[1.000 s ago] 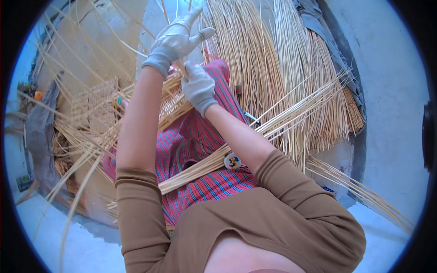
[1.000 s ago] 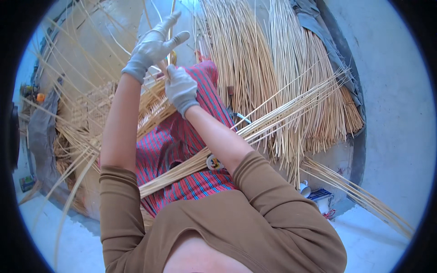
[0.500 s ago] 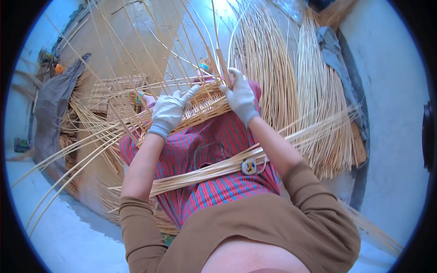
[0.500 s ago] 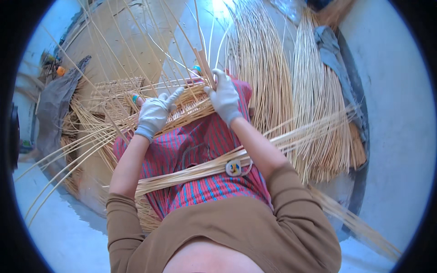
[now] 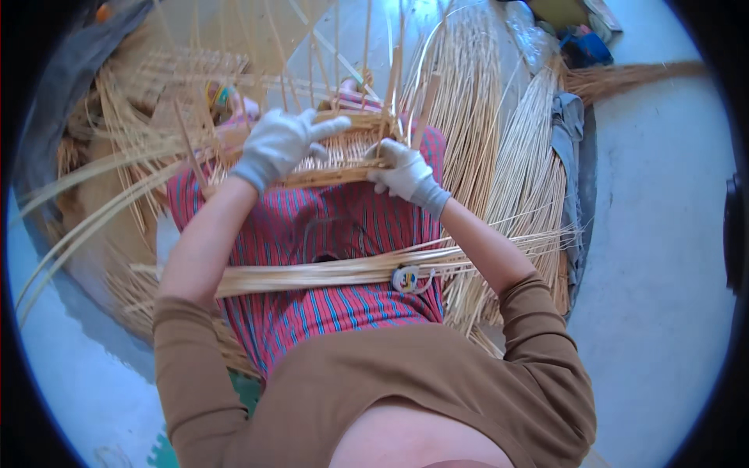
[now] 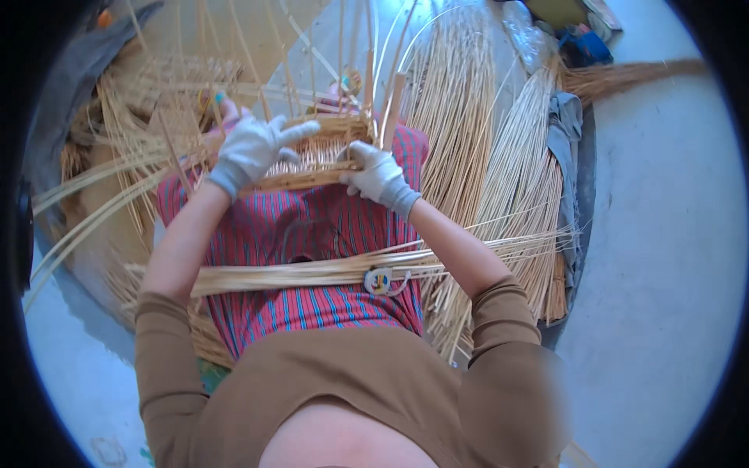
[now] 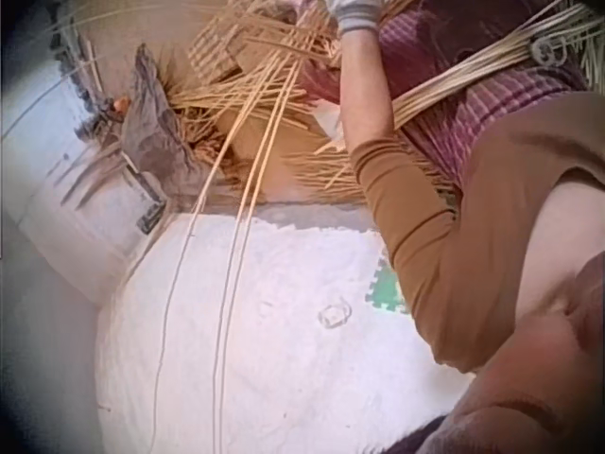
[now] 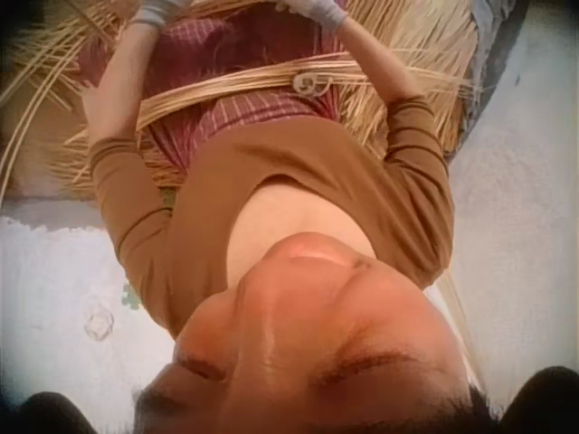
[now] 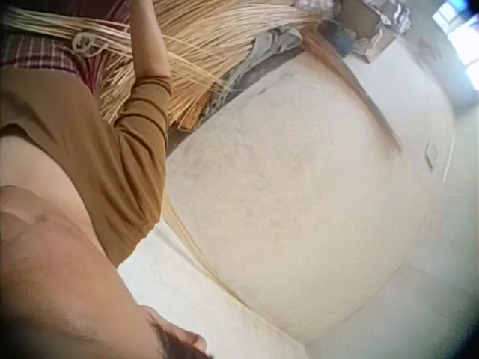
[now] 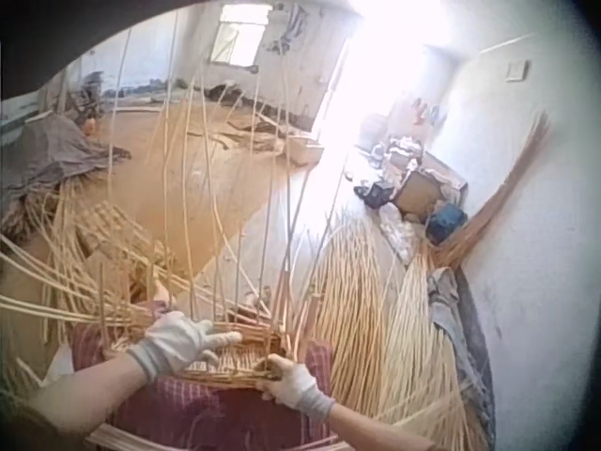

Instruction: The recorder is weaving a rectangular basket using long wooden or reed strips.

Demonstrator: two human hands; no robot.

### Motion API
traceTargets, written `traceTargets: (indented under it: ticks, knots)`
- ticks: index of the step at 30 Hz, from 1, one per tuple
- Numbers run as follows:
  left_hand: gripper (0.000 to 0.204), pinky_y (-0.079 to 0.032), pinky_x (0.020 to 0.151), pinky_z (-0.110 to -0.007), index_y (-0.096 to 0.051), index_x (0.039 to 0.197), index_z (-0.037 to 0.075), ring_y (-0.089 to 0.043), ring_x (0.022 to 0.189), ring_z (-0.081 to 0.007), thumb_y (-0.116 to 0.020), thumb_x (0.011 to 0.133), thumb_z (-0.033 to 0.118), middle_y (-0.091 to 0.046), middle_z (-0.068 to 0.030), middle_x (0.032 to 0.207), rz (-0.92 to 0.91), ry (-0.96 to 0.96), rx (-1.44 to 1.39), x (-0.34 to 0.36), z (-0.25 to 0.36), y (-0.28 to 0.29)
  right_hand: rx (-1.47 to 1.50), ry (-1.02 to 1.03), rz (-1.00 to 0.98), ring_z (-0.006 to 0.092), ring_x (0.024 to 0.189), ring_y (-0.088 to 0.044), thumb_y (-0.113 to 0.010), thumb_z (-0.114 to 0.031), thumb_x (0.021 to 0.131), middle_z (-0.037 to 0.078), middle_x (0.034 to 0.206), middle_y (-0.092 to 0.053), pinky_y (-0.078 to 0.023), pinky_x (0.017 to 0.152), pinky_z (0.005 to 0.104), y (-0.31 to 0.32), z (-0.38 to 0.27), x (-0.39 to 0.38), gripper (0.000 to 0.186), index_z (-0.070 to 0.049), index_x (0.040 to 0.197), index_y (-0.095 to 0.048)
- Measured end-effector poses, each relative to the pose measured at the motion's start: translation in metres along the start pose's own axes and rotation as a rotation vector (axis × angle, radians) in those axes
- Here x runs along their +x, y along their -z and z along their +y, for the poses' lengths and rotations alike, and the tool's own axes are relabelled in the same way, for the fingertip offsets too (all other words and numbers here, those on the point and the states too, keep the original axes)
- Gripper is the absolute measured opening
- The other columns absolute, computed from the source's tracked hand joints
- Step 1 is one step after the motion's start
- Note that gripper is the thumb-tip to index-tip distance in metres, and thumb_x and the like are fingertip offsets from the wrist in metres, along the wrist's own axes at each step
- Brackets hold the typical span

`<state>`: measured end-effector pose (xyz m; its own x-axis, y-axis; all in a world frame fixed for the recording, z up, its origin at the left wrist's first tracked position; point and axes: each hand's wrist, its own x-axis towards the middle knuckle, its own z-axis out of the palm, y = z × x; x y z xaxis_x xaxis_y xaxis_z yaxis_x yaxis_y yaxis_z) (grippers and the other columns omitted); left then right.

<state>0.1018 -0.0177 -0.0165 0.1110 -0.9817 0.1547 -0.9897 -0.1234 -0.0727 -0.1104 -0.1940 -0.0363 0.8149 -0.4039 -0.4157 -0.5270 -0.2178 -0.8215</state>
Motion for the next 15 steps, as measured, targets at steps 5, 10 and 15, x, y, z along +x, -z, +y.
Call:
traceTargets:
  ticks: [5,10,15]
  knots:
    - [0.06,-0.056,0.074,-0.046,-0.052,0.146,0.032,-0.069,0.083,-0.0349,-0.071,0.089,0.03,-0.066,-0.0127,0.107,-0.006,0.021,-0.244,0.007,0.005,0.007,-0.009,0.036,0.036,0.0086,0.061,-0.067,-0.074,-0.006,0.089,0.003,0.087,-0.072,-0.049,0.044,0.0247,0.002,0.002,0.001,0.03,-0.01,0.115,-0.06]
    - [0.058,-0.052,0.099,-0.048,-0.053,0.143,0.022,-0.061,0.119,-0.0388,-0.072,0.09,0.036,-0.06,-0.0167,0.135,-0.066,0.103,-0.73,-0.066,0.07,0.044,-0.292,0.366,0.273,0.0278,0.089,-0.07,-0.075,-0.009,0.086,0.016,0.102,-0.068,-0.056,0.084,0.0376,-0.009,-0.005,-0.052,0.061,-0.01,0.141,-0.049]
    - [0.048,-0.054,0.065,-0.046,-0.067,0.101,0.013,-0.07,0.071,-0.0329,-0.057,0.094,0.06,-0.069,-0.0148,0.073,-0.418,0.266,-0.622,-0.153,0.122,0.034,-0.494,0.373,0.286,0.0272,0.085,-0.066,-0.077,-0.017,0.084,0.009,0.086,-0.067,-0.053,0.074,0.0409,-0.031,0.028,-0.162,0.016,-0.01,0.096,-0.07]
